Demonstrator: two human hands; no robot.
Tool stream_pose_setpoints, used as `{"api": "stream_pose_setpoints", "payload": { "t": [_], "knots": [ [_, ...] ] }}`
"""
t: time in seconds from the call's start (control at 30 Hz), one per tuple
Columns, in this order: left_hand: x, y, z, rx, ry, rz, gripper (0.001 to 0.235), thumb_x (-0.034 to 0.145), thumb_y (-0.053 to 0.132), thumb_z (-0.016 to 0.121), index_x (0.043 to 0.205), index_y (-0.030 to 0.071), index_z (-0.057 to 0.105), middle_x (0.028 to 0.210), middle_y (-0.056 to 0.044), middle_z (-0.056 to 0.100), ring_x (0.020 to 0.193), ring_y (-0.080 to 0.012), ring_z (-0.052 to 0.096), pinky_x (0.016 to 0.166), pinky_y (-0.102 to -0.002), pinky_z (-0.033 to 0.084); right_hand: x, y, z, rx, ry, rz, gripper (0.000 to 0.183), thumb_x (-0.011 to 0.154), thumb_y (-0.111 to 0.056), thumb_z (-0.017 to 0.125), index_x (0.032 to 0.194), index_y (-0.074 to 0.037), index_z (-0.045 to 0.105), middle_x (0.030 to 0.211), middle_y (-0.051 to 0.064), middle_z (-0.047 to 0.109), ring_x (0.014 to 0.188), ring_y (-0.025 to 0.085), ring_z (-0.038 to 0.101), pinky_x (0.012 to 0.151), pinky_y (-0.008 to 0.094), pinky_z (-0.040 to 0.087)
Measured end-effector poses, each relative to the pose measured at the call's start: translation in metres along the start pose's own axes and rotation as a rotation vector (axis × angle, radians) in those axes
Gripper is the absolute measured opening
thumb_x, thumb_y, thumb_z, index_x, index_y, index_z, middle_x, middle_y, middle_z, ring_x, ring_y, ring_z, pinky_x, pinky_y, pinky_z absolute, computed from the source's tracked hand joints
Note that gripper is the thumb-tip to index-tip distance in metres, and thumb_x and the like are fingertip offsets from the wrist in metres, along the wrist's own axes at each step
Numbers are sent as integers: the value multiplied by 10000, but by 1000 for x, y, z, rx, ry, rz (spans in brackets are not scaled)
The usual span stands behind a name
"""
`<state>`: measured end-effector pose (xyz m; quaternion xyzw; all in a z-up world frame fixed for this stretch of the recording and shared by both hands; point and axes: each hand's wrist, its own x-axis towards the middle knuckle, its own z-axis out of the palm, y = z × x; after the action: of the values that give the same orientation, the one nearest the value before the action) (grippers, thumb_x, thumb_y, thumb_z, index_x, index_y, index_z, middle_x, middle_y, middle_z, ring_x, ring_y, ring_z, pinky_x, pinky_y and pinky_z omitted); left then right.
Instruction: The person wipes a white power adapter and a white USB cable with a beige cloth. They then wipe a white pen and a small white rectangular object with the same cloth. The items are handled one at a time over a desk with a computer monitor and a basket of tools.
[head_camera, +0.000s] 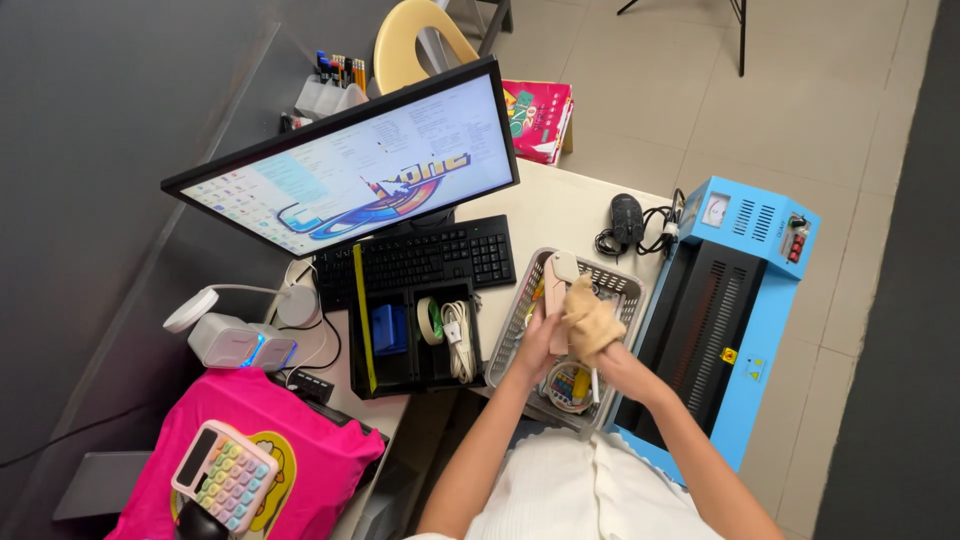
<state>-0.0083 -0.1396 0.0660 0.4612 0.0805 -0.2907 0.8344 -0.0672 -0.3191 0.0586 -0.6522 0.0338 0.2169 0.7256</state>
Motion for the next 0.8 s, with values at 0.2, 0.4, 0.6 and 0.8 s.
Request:
{"api": "stream_pose_setpoints", "payload": {
  "t": [0.2, 0.4, 0.6, 0.8],
  "knots": [
    [-14, 13, 8, -199, -40, -56, 626, 1015, 503, 455, 1530, 163, 350, 1403, -88, 582, 1230, -238, 639, 1018, -390, 550, -17, -100, 45, -1242, -12, -308, 616, 928, -360, 515, 1524, -214, 463, 1617, 151, 355, 1513, 389, -59, 1167, 642, -98],
    [-7, -56, -10, 94, 27, -41, 595, 1071, 427, 465, 1562, 135, 298, 1438, -97, 519, 1281, -226, 575, 1029, -393, 526, 55, -66, 14, -1402, 231, -575, 553, 957, -416, 485, 1452, -180, 554, 1617, 212, 306, 1534, 419, 41, 1166, 672, -60],
    [-7, 8, 12, 93, 7, 94, 576, 1043, 417, 463, 1547, 177, 320, 1421, -82, 516, 1271, -193, 562, 1027, -397, 530, 49, -73, 51, -995, 319, -471, 399, 1047, -325, 462, 1379, -181, 629, 1628, 146, 378, 1571, 349, 188, 1286, 553, 59],
    [27, -21, -41, -438, -165, 16, 506, 1110, 472, 378, 1505, 187, 240, 1401, -53, 443, 1249, -168, 518, 1078, -388, 482, 13, -81, 81, -987, 244, -588, 435, 995, -251, 479, 1368, -80, 623, 1500, 233, 513, 1497, 369, 305, 1232, 533, 140]
  ]
}}
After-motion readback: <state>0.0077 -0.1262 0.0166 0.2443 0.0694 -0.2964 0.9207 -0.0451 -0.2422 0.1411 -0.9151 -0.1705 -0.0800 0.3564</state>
